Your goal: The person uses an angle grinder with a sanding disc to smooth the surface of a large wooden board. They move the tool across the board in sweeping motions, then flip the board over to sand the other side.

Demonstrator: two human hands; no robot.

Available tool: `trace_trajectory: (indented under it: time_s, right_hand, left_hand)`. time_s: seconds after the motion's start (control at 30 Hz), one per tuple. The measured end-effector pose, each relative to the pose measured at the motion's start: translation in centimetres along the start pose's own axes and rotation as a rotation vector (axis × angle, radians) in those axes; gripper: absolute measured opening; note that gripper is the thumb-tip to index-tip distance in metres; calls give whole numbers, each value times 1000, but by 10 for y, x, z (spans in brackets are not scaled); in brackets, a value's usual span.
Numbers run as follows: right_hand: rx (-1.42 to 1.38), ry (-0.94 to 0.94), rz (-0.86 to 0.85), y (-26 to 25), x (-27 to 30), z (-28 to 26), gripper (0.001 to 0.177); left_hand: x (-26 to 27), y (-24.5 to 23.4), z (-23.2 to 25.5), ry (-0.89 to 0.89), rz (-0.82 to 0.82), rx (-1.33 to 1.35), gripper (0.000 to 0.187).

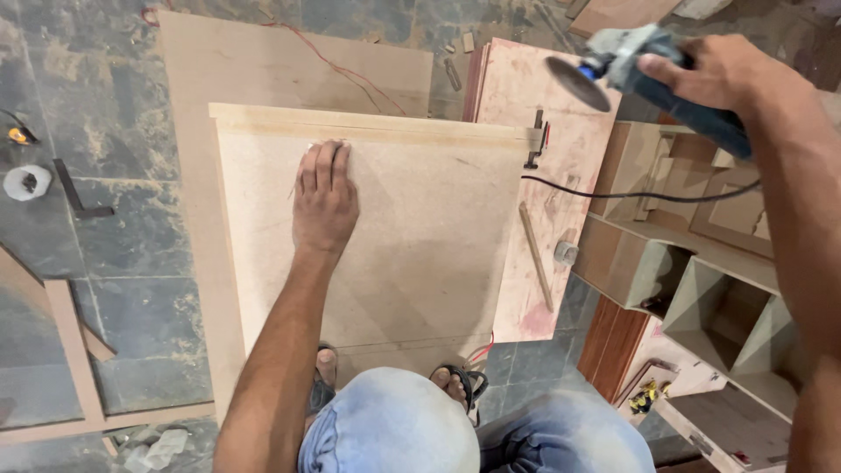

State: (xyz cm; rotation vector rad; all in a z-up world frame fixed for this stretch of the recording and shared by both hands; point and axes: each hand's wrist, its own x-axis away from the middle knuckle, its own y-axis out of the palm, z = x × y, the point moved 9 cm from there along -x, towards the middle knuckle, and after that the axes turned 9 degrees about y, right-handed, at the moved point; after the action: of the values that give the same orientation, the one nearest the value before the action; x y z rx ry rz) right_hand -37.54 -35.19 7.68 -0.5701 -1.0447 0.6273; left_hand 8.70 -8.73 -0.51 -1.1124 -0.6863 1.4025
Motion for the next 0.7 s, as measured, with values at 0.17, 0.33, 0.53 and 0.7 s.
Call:
trace_trajectory:
  time_s: [0.17, 0.33, 0.53, 0.7]
  right_hand:
    - [270, -331, 157, -10, 37, -62, 97]
    - [402, -291, 91, -20, 60, -98, 79]
    - [312, -550, 127, -37, 105, -190, 83]
    - [324, -633, 73, -33, 127, -246, 73]
  left_hand:
    - [-2, -2, 1, 4, 10, 18, 50]
    - [-2, 0, -2, 12, 14, 30, 51]
    - [0, 3, -3, -11, 1, 68, 51]
    - [-1, 0, -4, -1, -1, 43, 51]
